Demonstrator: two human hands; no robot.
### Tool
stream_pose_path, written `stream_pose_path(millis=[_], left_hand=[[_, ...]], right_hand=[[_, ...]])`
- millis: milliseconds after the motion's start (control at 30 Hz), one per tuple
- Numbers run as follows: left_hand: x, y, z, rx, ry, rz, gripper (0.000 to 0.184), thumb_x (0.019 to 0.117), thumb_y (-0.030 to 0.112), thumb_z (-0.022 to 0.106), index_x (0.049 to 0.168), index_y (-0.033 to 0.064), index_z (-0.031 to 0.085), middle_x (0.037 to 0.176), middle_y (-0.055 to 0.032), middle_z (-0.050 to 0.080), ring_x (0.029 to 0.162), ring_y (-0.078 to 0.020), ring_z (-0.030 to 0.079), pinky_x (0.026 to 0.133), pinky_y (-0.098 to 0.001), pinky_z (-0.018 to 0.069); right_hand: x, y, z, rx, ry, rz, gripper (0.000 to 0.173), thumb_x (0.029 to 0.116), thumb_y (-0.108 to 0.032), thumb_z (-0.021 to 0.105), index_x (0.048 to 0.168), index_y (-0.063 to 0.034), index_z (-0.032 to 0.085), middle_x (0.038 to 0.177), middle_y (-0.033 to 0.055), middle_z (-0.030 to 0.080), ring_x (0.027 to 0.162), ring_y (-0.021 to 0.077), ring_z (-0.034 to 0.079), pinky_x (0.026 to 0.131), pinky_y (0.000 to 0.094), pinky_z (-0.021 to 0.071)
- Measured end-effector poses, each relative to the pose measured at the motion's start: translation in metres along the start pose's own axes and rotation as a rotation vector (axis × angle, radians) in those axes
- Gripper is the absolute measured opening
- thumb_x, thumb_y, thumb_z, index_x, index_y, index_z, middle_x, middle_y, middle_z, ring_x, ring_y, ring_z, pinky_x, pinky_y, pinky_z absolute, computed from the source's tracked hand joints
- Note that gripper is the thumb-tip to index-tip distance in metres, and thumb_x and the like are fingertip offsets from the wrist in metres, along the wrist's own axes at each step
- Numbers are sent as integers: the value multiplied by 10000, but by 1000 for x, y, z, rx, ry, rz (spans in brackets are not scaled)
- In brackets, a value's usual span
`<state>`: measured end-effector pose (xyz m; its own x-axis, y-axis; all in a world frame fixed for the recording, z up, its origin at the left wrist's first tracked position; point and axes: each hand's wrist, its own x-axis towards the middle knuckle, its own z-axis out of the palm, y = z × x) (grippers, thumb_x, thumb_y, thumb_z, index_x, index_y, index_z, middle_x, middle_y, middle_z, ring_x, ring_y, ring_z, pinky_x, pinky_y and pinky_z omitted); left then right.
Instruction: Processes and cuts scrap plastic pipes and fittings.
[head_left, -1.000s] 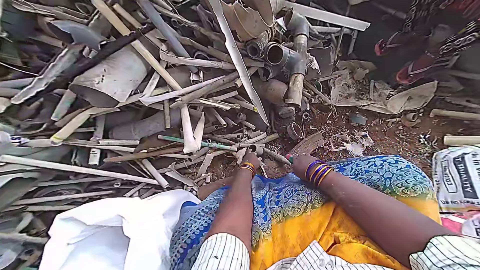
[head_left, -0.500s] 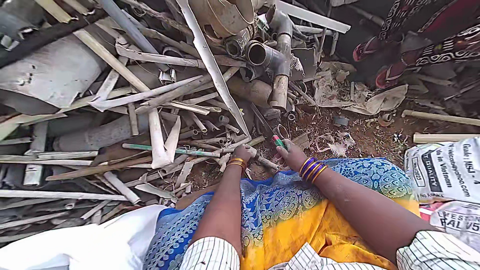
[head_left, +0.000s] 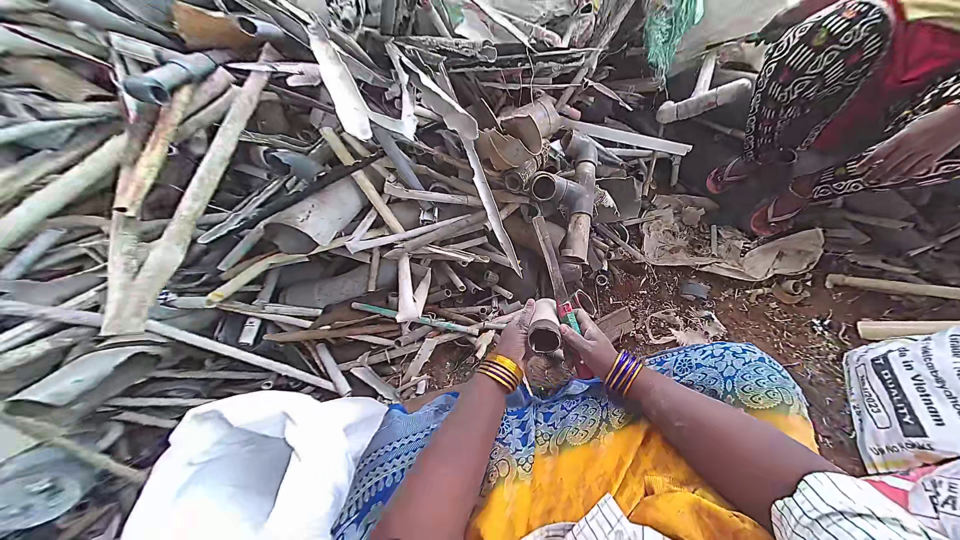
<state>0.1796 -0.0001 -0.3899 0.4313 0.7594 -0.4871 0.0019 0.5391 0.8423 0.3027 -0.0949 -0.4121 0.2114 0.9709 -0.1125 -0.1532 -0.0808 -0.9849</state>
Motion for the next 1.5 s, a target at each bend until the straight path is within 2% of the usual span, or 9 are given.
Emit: stream_pose_path(millis=[100, 300, 400, 500, 767, 900, 1067, 1200, 1500], left_hand=[[-38, 5, -11, -139, -98, -117, 485, 1107, 483, 316, 1214, 89, 579, 967, -99, 671, 846, -214, 684, 712, -399, 596], [-48, -14, -21, -350, 41, 139, 362, 1131, 313, 320, 1159, 50, 567, 868, -79, 665, 727, -150, 677, 638, -299, 585], [-35, -15, -30, -394, 121, 146, 316, 1121, 299, 355, 1147, 72, 573, 859, -68, 646, 703, -146, 659, 612, -295, 569], [-22, -12, -36, -444, 126, 121, 331, 1124, 284, 333, 1134, 50, 567, 847, -97, 652, 688, -168, 666, 602, -305, 575], [6, -23, -40, -372, 72, 6, 329, 1122, 274, 361, 1158, 25, 572, 862, -128, 658, 719, -209, 667, 629, -350, 575], [10, -24, -39, -369, 64, -25, 287, 1120, 213, 302, 1140, 48, 537, 857, -99, 633, 737, -180, 652, 664, -339, 565], [11, -24, -32, -396, 93, -55, 352, 1128, 253, 259, 1128, 59, 552, 860, -85, 628, 752, -165, 641, 676, -329, 553], [17, -25, -31, -470, 51, -76, 385, 1126, 290, 236, 1087, 71, 550, 834, -81, 635, 738, -168, 651, 669, -341, 563], [12, -24, -25, -531, -6, -120, 424, 1123, 313, 195, 1059, 94, 552, 817, -70, 649, 734, -161, 671, 660, -324, 574]], right_hand=[[-17, -3, 9, -6, -139, -96, 385, 1004, -185, 520, 1314, 19, 417, 993, 11, 581, 786, 8, 605, 715, 200, 535], [-23, -3, 9, -18, -196, -77, 313, 854, -142, 539, 1155, -59, 521, 921, -51, 613, 693, 10, 597, 630, 200, 524], [-23, -4, 8, -81, -168, -87, 389, 1025, -355, 418, 1233, -41, 516, 751, -79, 537, 561, 8, 514, 539, 186, 474], [-22, -9, 10, -86, -101, -89, 393, 1075, -283, 345, 1275, -3, 534, 704, -72, 566, 543, 20, 553, 550, 201, 517], [4, -2, 13, -341, -101, -141, 419, 954, -97, 371, 1258, 46, 622, 1113, 82, 629, 876, 50, 603, 802, 230, 513], [13, 3, 16, -706, -167, -225, 522, 999, -67, 350, 1490, -8, 516, 1218, 260, 680, 983, 280, 670, 911, 419, 510], [24, 18, 16, -775, -178, -316, 516, 1060, -259, 401, 1515, -35, 499, 1097, 243, 723, 975, 345, 705, 910, 507, 537], [27, 18, 15, -823, -206, -288, 866, 930, -595, 594, 1552, -17, 430, 1134, 249, 713, 993, 369, 694, 906, 558, 535], [27, 18, 15, -858, -179, -275, 726, 1000, -519, 539, 1544, -45, 461, 1021, 259, 729, 907, 410, 709, 829, 590, 543]])
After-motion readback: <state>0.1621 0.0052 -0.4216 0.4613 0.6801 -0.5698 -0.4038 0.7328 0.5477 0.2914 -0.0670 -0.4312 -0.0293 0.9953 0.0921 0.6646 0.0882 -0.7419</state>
